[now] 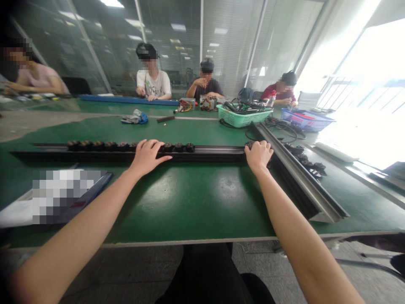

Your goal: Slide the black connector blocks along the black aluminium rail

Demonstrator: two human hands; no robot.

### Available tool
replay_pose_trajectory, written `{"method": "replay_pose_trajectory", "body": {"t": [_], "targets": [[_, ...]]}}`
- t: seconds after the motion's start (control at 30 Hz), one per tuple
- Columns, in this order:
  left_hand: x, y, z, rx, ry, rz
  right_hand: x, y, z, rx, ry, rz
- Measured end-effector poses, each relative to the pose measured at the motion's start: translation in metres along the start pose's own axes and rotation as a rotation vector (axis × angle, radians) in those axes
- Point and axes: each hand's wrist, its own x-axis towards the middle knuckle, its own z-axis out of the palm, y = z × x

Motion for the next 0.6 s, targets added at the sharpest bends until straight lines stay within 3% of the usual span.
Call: {"method": "replay_pose_trajectory", "body": {"t": [0.6], "targets": [[-0.0004, -0.0003, 0.0014, -0.023, 0.007, -0.008, -0.0001, 0.0021, 0.0001, 0.001, 0.012, 0.008]]}}
